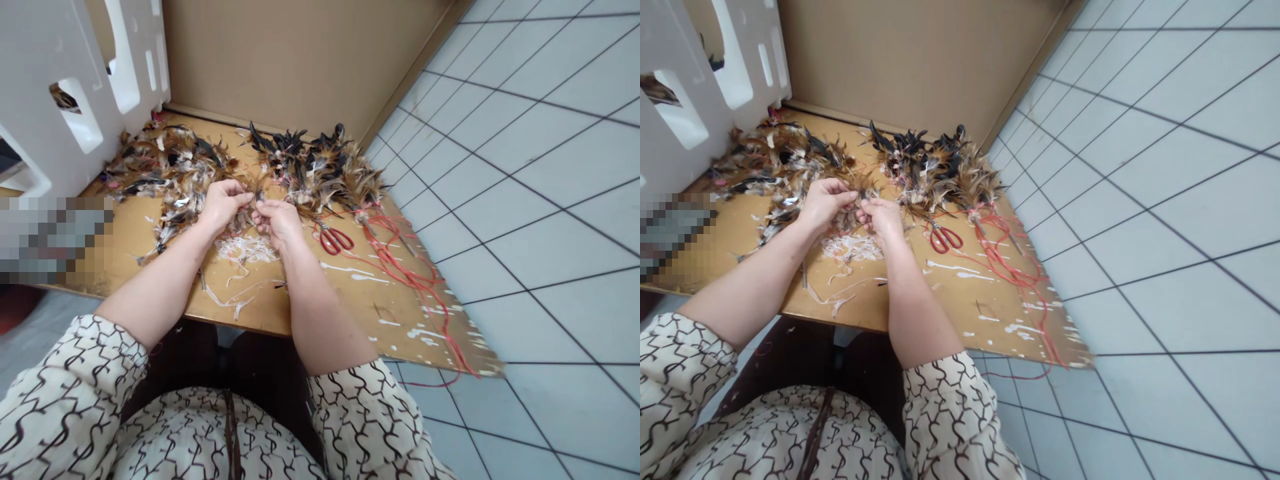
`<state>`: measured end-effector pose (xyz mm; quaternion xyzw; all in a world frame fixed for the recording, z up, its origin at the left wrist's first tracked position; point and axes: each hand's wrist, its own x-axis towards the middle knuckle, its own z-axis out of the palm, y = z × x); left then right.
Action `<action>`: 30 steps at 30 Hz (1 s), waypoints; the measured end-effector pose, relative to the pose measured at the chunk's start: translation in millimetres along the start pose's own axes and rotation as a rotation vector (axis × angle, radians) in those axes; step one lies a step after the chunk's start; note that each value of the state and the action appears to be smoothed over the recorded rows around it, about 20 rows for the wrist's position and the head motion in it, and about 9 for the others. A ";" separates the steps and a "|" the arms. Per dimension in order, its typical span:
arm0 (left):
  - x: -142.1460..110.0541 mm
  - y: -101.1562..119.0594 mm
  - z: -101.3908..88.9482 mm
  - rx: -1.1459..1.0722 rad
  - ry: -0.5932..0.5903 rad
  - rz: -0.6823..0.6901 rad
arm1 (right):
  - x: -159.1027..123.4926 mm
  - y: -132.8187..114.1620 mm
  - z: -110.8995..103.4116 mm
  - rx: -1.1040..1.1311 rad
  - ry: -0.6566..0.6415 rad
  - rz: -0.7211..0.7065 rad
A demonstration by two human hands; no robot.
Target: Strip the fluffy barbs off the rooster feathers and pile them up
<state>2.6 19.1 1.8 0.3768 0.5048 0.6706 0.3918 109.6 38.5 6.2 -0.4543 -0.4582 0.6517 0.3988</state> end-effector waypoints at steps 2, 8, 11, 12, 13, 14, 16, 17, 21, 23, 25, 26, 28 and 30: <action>-0.9 0.9 -0.2 0.005 -0.020 -0.013 | 0.7 0.5 -0.2 -0.010 -0.004 -0.010; -0.1 2.4 -1.7 -0.037 -0.019 -0.055 | 4.2 3.0 -2.7 -0.075 0.003 -0.031; 1.2 3.6 -3.5 -0.083 0.027 -0.056 | 6.1 2.3 -4.6 -0.099 0.038 -0.040; 1.4 4.0 -4.0 -0.104 0.048 -0.050 | 6.7 1.7 -5.2 -0.094 0.060 -0.050; 1.6 4.2 -4.3 -0.123 0.042 -0.041 | 7.2 0.9 -5.7 -0.084 0.084 -0.061; 1.6 4.2 -4.4 -0.133 0.034 -0.037 | 7.6 0.2 -6.0 -0.070 0.109 -0.072; 1.2 3.2 -3.6 -0.128 0.004 -0.038 | 8.0 -0.7 -5.8 -0.046 0.141 -0.077; 0.8 2.3 -2.7 -0.114 -0.012 -0.041 | 7.9 -0.8 -5.4 -0.038 0.147 -0.072; -1.2 -2.1 1.9 -0.054 -0.048 -0.031 | 5.1 0.7 -1.4 -0.015 0.118 -0.060; -2.0 -3.1 3.6 -0.056 -0.038 -0.029 | 2.5 1.4 0.9 -0.013 0.079 -0.045; -2.4 -2.8 4.3 -0.079 -0.018 -0.031 | -0.2 1.3 2.9 -0.011 0.044 -0.020; -2.5 -2.4 4.3 -0.090 -0.008 -0.030 | -1.4 1.1 3.6 -0.010 0.033 -0.008; -2.6 -1.4 4.1 -0.096 0.005 -0.027 | -2.8 0.5 4.5 -0.009 0.021 0.008; -2.9 -0.4 3.9 -0.077 0.009 -0.024 | -3.0 0.4 4.8 -0.009 0.013 0.009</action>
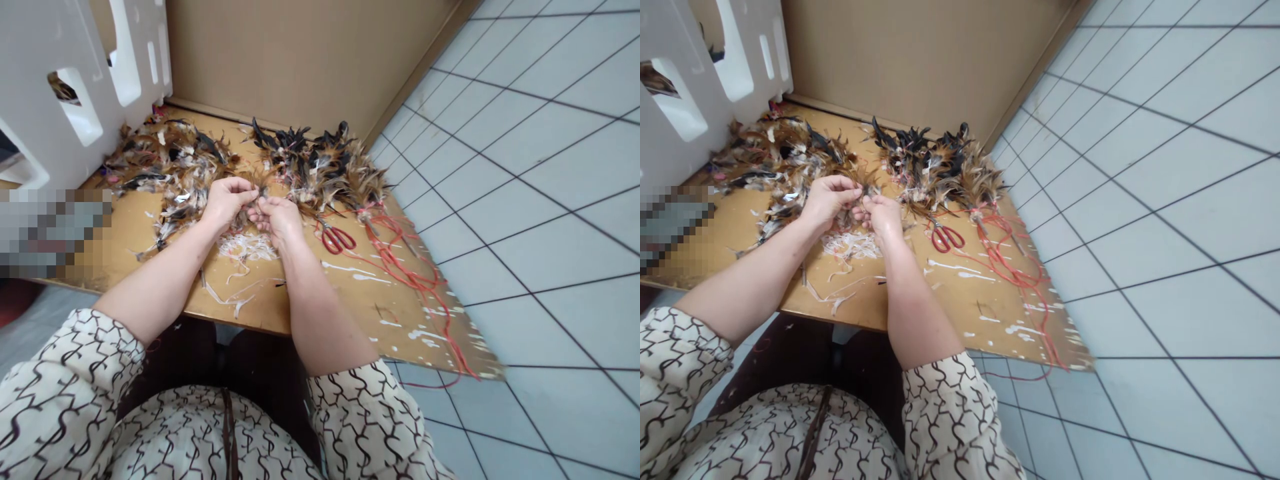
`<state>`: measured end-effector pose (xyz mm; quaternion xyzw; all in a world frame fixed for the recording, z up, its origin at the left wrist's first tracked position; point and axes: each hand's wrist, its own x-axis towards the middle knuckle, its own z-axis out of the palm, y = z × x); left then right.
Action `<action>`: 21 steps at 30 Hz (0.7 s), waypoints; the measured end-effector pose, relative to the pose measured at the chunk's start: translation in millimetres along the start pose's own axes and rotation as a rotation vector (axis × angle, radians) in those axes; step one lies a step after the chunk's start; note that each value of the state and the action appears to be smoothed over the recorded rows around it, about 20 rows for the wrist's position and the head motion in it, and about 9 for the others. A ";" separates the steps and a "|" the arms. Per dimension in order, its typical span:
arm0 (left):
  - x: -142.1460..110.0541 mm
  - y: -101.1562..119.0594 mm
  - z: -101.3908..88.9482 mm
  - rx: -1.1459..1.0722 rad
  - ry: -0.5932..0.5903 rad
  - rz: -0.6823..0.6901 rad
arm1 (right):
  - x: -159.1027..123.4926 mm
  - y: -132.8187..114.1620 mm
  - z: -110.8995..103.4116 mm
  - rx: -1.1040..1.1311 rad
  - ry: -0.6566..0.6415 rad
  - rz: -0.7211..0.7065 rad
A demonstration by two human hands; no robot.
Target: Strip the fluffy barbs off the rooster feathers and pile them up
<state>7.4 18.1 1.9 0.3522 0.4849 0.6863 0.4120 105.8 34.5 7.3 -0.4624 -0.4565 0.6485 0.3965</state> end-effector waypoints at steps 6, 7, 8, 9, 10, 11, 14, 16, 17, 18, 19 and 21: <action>-1.6 1.4 1.5 0.025 0.000 0.011 | 1.5 1.5 0.0 -0.031 0.002 -0.047; -1.6 1.4 1.6 0.024 -0.001 0.011 | 1.5 1.7 0.1 -0.038 0.005 -0.058; -1.4 1.3 1.5 0.023 -0.002 0.009 | 1.6 1.8 0.1 -0.044 0.007 -0.067; -1.1 1.1 1.2 0.019 -0.003 0.003 | 1.8 1.9 0.0 -0.049 0.008 -0.075; -0.5 0.9 0.7 0.013 -0.005 -0.008 | 2.1 2.1 -0.2 -0.053 0.007 -0.082; 0.3 0.6 0.1 0.005 -0.010 -0.025 | 2.7 2.3 -0.6 -0.056 0.007 -0.089; 3.6 -0.2 -3.0 -0.018 -0.071 -0.076 | 5.0 3.1 -2.4 -0.060 -0.003 -0.110; 6.1 -0.6 -5.7 -0.024 -0.132 -0.087 | 6.4 3.4 -3.5 -0.065 -0.010 -0.119; 7.2 -0.8 -7.0 -0.022 -0.160 -0.088 | 6.8 3.5 -3.9 -0.070 -0.016 -0.124; 8.2 -1.0 -8.4 -0.014 -0.183 -0.086 | 6.9 3.4 -4.2 -0.078 -0.022 -0.126; 9.0 -1.1 -9.7 -0.004 -0.202 -0.084 | 6.9 3.3 -4.5 -0.089 -0.027 -0.127; 10.1 -1.2 -11.8 0.014 -0.225 -0.077 | 6.5 2.9 -4.9 -0.113 -0.041 -0.122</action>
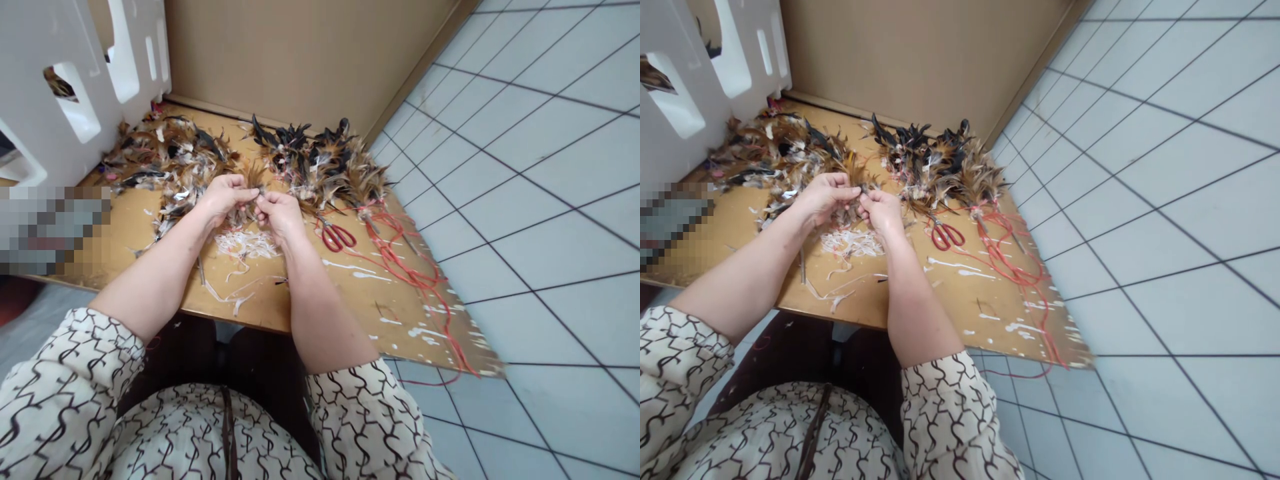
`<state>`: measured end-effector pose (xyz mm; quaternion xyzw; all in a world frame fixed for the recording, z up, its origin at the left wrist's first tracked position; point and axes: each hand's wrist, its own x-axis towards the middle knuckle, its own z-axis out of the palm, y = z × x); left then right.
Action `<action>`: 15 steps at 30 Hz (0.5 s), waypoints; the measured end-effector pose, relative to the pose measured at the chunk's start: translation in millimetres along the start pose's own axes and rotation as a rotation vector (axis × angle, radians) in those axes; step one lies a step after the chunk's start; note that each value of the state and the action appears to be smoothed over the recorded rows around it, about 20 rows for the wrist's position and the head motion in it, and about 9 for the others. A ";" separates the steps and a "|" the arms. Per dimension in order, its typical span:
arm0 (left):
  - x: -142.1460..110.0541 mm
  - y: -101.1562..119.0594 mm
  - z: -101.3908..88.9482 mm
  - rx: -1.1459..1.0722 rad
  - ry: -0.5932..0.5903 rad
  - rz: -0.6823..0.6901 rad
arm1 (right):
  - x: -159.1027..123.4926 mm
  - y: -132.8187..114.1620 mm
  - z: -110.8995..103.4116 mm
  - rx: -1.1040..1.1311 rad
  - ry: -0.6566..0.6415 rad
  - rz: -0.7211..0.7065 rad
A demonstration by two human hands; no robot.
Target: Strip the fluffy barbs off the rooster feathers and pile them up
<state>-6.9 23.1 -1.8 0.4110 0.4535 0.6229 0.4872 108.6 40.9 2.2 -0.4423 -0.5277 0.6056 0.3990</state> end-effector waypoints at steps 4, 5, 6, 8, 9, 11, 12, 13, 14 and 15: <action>0.6 -0.2 -2.7 -0.006 -0.002 0.024 | -0.7 -0.9 -1.7 -0.039 -0.031 -0.006; 0.9 -0.4 -3.3 -0.002 0.007 0.028 | -0.6 -1.0 -2.4 -0.050 -0.041 -0.014; 1.3 -0.5 -3.8 0.008 0.020 0.030 | -0.5 -1.1 -3.0 -0.062 -0.053 -0.026; 2.3 -0.7 -5.0 0.035 0.046 0.029 | -0.1 -1.3 -4.5 -0.094 -0.079 -0.055; 2.7 -0.8 -5.6 0.048 0.054 0.029 | 0.1 -1.4 -5.3 -0.113 -0.093 -0.074; 3.2 -0.8 -6.3 0.067 0.053 0.036 | 0.4 -1.7 -6.8 -0.160 -0.117 -0.119; 3.1 -0.6 -6.3 0.072 0.048 0.043 | 0.4 -2.0 -7.5 -0.191 -0.128 -0.141; 2.8 -0.3 -6.0 0.077 0.044 0.052 | 0.4 -2.2 -8.2 -0.223 -0.138 -0.164; 2.3 0.0 -5.3 0.079 0.043 0.060 | 0.4 -2.3 -8.8 -0.254 -0.145 -0.184; 1.8 0.4 -4.5 0.081 0.045 0.067 | 0.5 -2.4 -9.4 -0.284 -0.149 -0.202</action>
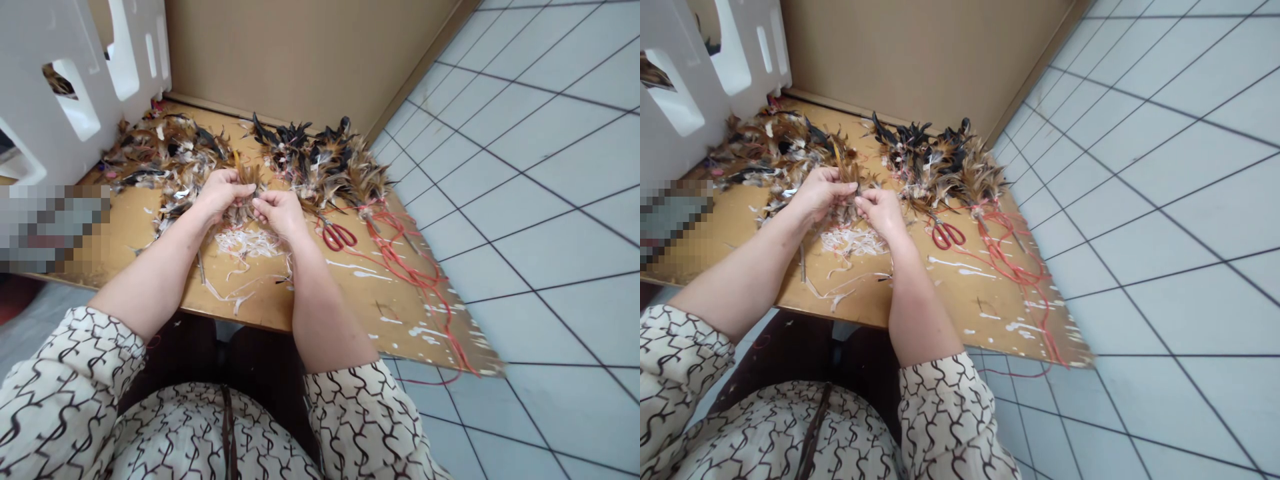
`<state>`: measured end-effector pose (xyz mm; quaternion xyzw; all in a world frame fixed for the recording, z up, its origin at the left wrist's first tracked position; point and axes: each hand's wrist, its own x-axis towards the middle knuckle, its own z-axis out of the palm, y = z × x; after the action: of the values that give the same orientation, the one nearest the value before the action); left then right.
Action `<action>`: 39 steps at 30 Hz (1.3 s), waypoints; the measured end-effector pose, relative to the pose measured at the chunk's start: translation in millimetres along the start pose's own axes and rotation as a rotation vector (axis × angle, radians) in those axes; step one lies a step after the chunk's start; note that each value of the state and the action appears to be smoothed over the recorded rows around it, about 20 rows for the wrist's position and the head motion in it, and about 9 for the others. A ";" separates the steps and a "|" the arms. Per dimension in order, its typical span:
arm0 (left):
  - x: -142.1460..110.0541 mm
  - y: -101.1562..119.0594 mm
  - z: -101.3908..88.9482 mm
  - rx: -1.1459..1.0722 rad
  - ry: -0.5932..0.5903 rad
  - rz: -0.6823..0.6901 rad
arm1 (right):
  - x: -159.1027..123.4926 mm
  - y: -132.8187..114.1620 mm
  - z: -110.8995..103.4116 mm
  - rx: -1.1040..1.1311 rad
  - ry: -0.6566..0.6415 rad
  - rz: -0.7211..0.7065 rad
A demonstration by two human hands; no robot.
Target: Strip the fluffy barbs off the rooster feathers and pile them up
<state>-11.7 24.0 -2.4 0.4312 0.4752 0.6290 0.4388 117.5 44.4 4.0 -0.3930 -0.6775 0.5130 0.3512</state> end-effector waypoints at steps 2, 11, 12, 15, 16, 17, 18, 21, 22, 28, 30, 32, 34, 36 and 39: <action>-0.7 1.2 1.5 0.002 0.019 0.011 | 0.4 0.8 -0.9 -0.057 -0.005 -0.023; 7.7 1.1 -7.1 0.138 0.255 0.045 | 8.1 4.8 -5.2 0.046 0.231 0.108; 7.9 -0.4 -7.9 0.210 0.220 0.061 | 8.6 4.1 -5.8 0.091 0.255 0.125; 5.7 -5.6 -7.7 0.536 0.022 0.138 | 8.9 1.6 -6.6 0.158 0.300 0.147; 4.4 -7.0 -7.2 0.675 -0.045 0.172 | 8.7 0.9 -6.5 0.165 0.304 0.152; 3.0 -8.0 -6.8 0.823 -0.103 0.208 | 8.4 0.4 -6.2 0.170 0.303 0.155; 1.7 -8.5 -6.5 0.970 -0.154 0.238 | 8.1 0.2 -5.8 0.173 0.299 0.158; -0.9 -7.7 -7.2 1.331 -0.280 0.284 | 7.4 1.0 -4.8 0.178 0.288 0.155; -1.3 -7.1 -7.7 1.413 -0.314 0.287 | 7.4 1.5 -4.6 0.176 0.285 0.151; -1.2 -6.2 -9.3 1.599 -0.399 0.276 | 6.9 3.5 -3.8 0.163 0.257 0.136; -0.4 -7.8 -9.7 1.599 -0.391 0.291 | 6.5 3.2 -3.1 0.163 0.258 0.141; 1.1 -9.8 -10.8 1.581 -0.377 0.310 | 6.3 2.8 -2.6 0.165 0.259 0.144; 3.0 -11.3 -12.6 1.535 -0.351 0.320 | 6.2 2.3 -2.4 0.165 0.261 0.145; 5.1 -11.6 -14.6 1.449 -0.310 0.331 | 6.1 1.7 -2.5 0.164 0.266 0.146; 7.1 -9.5 -17.5 1.285 -0.228 0.337 | 6.2 0.8 -3.1 0.161 0.276 0.150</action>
<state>-28.8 28.5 -13.8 0.7386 0.6319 0.2317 0.0384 117.6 51.3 4.4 -0.4797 -0.5484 0.5315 0.4321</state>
